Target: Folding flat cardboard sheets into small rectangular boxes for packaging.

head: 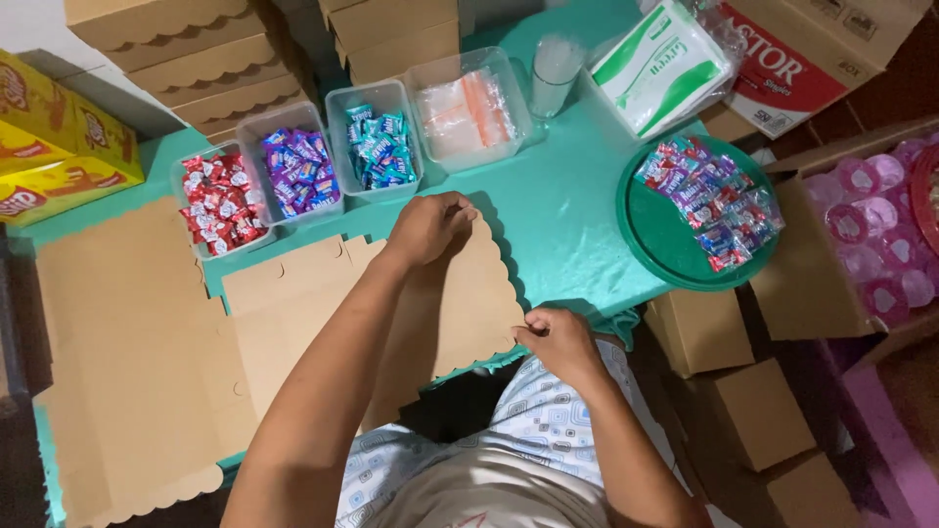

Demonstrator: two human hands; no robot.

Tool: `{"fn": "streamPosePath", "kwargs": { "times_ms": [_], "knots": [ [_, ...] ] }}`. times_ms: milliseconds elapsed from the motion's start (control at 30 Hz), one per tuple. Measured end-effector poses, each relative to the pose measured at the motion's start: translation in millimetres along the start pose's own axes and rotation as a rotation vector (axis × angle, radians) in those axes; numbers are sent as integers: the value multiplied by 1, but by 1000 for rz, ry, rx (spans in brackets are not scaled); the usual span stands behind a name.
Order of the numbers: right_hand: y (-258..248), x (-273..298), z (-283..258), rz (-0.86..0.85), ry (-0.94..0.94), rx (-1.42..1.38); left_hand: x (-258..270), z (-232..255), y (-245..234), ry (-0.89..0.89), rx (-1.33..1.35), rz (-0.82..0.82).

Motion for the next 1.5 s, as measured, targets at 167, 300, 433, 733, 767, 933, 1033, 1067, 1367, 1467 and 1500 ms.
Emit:
{"fn": "streamPosePath", "kwargs": {
  "times_ms": [167, 300, 433, 733, 767, 933, 1033, 1067, 1367, 1467, 1500],
  "knots": [
    [-25, -18, -13, 89, -32, -71, 20, 25, -48, 49, 109, 146],
    [-57, -39, -57, 226, -165, -255, 32, 21, -96, 49, 196, 336],
    [-78, -63, -113, 269, -344, -286, 55, 6, -137, 79, 228, 508],
    [-42, -104, -245, 315, -625, -74, 149, -72, -184, 60, 722, 834],
    [-31, -105, -255, 328, -676, -33, 161, -82, -183, 41, 734, 849],
    [27, -93, -312, 286, -754, 84, 218, -126, -173, -98, 788, 932],
    [63, -97, -340, 205, -837, 120, 237, -148, -158, -170, 823, 959],
    [76, -105, -347, 184, -874, 146, 241, -154, -152, -188, 843, 990],
    [126, -108, -369, 16, -931, 196, 262, -169, -85, -407, 1113, 1000],
    [124, -95, -359, -16, -971, 203, 267, -165, -70, -466, 1132, 965],
    [121, -90, -358, -20, -994, 177, 268, -162, -68, -489, 1132, 954]
  ]
}}
Point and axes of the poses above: each hand's wrist, its own x-axis away from the middle knuckle, its own y-axis out of the palm, z = x × y, the point moved 6 cm from there along -x, towards the middle knuckle, and after that the axes turned 3 degrees about x, right-handed, at the moved point
